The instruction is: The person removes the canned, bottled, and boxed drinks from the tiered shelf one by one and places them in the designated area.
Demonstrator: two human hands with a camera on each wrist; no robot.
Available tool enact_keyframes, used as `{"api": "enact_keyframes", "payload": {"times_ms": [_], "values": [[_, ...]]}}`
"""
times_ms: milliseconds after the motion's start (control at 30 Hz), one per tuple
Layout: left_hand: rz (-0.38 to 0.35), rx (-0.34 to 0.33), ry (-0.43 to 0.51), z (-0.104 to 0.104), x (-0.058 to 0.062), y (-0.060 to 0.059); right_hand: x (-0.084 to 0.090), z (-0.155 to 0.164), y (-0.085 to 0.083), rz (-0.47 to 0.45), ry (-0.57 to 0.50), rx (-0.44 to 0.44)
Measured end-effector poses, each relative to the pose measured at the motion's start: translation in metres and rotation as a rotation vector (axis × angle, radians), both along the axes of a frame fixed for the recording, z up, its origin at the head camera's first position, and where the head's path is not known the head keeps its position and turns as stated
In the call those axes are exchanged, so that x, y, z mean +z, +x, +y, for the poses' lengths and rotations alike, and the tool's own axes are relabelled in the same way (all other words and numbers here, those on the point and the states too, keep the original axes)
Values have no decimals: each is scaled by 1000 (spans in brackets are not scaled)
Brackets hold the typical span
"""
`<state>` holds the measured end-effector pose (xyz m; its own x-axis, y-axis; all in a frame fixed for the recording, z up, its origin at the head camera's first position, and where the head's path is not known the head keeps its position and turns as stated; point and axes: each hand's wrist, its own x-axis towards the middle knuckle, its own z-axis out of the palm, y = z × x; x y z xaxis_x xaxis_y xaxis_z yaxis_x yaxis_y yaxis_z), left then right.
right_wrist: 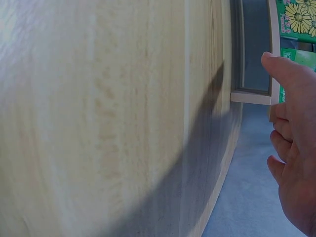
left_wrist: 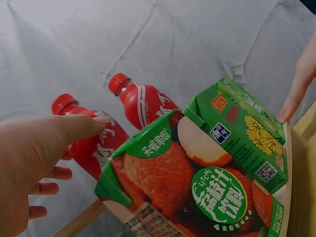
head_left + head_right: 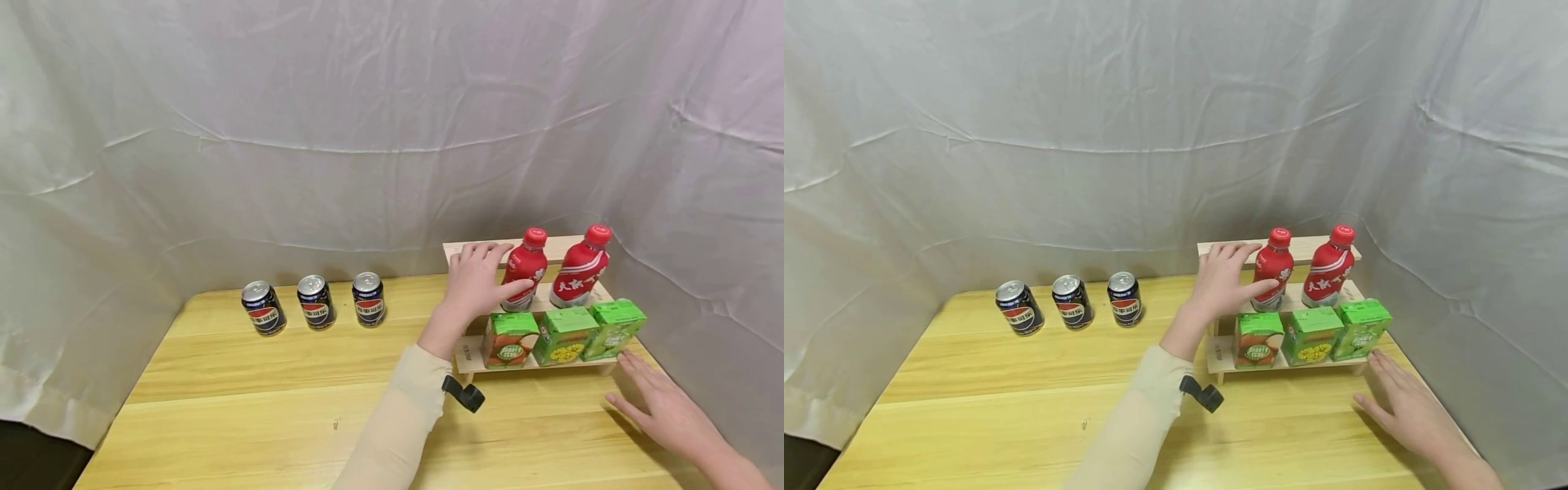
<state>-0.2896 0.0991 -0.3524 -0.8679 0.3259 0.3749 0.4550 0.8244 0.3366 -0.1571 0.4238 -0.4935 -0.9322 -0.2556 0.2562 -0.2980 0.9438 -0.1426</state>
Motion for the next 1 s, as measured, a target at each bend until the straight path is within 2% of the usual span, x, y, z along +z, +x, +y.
{"api": "enact_keyframes", "payload": {"times_ms": [167,500,667,1000], "values": [[-38,23,-12,8,2,-5,0,0,1,9,1,4],[-25,33,-49,21,0,-13,-1,1,0,39,7,15],[-5,39,-83,23,1,-14,-1,1,-1,65,10,19],[62,34,-133,23,1,-17,-1,0,0,53,3,16]]}}
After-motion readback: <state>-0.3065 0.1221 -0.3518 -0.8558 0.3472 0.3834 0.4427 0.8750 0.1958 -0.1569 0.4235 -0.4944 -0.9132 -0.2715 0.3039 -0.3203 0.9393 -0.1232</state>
